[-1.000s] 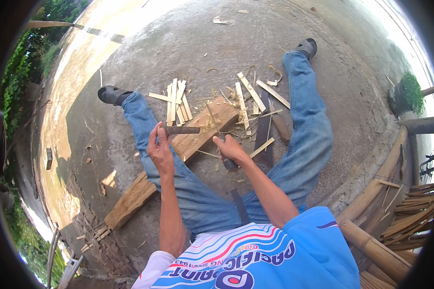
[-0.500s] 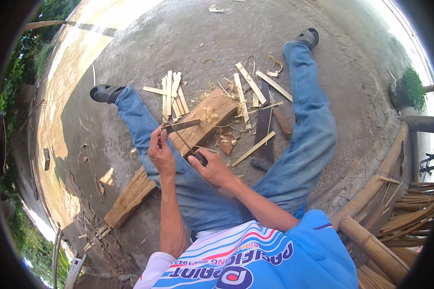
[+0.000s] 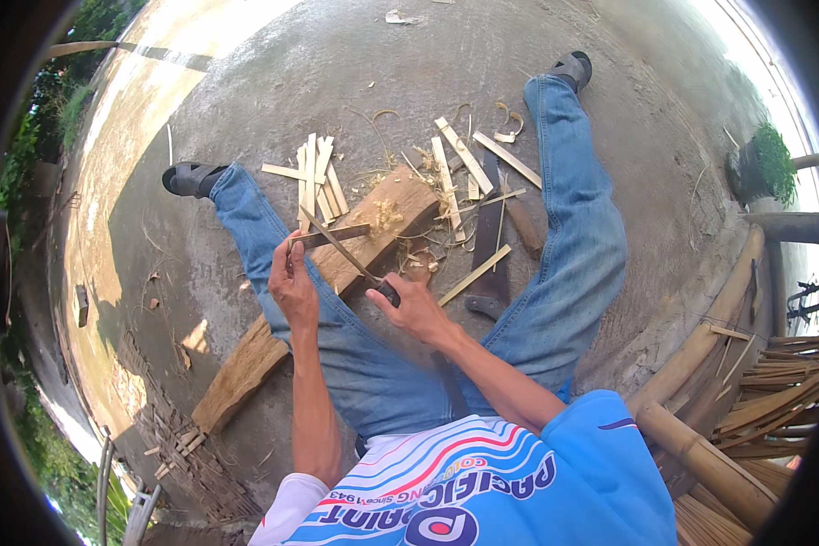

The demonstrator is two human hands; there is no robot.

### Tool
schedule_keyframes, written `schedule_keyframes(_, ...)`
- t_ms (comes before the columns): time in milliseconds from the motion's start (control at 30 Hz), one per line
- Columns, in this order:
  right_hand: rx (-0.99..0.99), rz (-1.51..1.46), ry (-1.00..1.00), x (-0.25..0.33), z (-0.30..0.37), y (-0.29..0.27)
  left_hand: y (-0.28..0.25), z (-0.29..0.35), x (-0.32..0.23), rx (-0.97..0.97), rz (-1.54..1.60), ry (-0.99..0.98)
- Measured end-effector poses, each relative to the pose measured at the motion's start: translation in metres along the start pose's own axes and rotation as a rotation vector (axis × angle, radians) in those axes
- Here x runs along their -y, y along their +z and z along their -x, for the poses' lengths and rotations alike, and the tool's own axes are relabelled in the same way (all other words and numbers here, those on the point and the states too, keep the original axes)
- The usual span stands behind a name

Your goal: The person sits on the ground and uses a knife to shave thin strips from a small piece of wood held between the legs. The person repeatedly shaves the wood and adjusts its position, accumulating wood shavings on the ground.

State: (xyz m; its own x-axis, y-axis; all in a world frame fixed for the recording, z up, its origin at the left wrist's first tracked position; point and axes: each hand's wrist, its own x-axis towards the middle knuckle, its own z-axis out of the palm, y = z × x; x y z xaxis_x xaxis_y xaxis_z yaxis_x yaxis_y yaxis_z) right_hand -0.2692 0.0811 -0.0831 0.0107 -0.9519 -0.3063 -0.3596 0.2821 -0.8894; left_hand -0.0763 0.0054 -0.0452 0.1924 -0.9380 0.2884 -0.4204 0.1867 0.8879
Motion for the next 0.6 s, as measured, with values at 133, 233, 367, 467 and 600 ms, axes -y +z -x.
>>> schedule_keyframes(133, -0.023, -0.053, 0.192, -0.031, -0.009, 0.006, 0.002, 0.001, -0.018, 0.121, 0.000, -0.126)
schedule_keyframes(233, -0.035, 0.100, 0.040, -0.040, -0.008, 0.010, 0.010, -0.009, -0.009, 0.073, 0.305, -0.205)
schedule_keyframes(367, -0.011, -0.113, 0.209, -0.065, -0.008, 0.021, 0.009, -0.023, -0.016, 0.100, 0.457, -0.315)
schedule_keyframes(467, 0.061, -0.236, 0.346, -0.041, -0.003, 0.020, 0.004, -0.017, 0.001, 0.009, 0.473, -0.354)
schedule_keyframes(600, 0.074, -0.236, 0.248, 0.005, 0.003, 0.017, 0.013, -0.007, 0.007, -0.163, 0.362, -0.324)
